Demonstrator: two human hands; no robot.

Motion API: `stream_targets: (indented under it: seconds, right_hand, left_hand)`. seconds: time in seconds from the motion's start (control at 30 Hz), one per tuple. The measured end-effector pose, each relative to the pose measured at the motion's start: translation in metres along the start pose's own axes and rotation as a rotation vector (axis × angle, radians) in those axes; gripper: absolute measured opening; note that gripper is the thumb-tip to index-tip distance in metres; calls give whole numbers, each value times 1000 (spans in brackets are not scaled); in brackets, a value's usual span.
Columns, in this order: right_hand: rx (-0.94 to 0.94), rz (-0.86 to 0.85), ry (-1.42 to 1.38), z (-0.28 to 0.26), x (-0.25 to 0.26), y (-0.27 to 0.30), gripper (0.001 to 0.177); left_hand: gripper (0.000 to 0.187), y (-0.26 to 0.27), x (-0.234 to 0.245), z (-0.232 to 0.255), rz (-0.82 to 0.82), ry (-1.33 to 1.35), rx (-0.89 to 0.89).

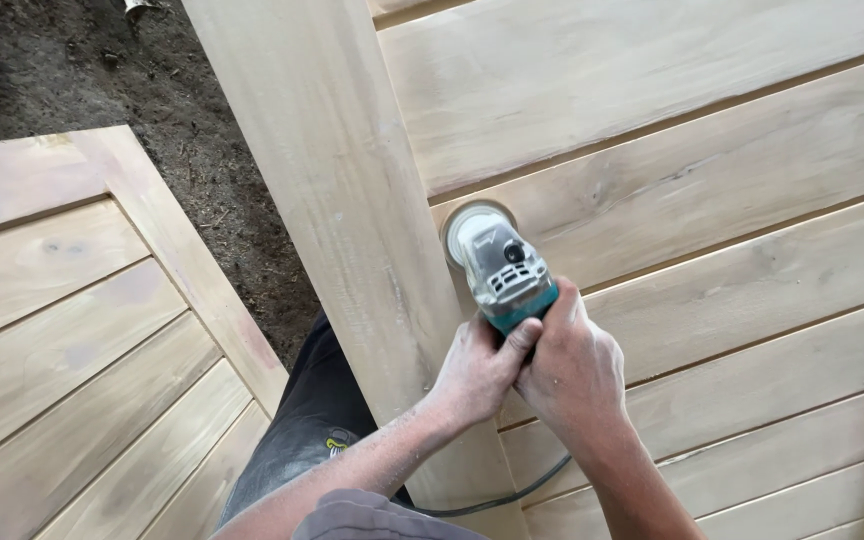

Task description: Sanding a wooden door panel using a power orbital sander.

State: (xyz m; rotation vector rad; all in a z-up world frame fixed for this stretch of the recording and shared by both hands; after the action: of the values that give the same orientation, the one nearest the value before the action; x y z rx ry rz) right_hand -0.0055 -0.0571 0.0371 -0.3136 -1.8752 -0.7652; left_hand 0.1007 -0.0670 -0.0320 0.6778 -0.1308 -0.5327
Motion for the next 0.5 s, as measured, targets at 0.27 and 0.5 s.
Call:
stream_targets:
  seconds: [0.27,0.5]
  right_hand:
    - [40,-2,29,44,-9,40,70]
    - [12,29,100,86,0,33,68]
  left_hand:
    - [69,40,-36,-37,0,47,69]
    - [65,32,-78,-42,-70,11,147]
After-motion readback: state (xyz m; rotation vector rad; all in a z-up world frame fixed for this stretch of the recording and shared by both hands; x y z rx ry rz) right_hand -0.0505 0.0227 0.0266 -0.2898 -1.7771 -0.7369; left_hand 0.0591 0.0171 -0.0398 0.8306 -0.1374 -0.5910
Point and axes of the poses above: each hand's wrist, its own y-axis away from the middle knuckle, its own x-axis out of the back of the hand, z = x × y, the point moved 6 cm from there along -y, towards the middle knuckle, and after that the axes turned 12 degrees about z, right-handed, at the moved point
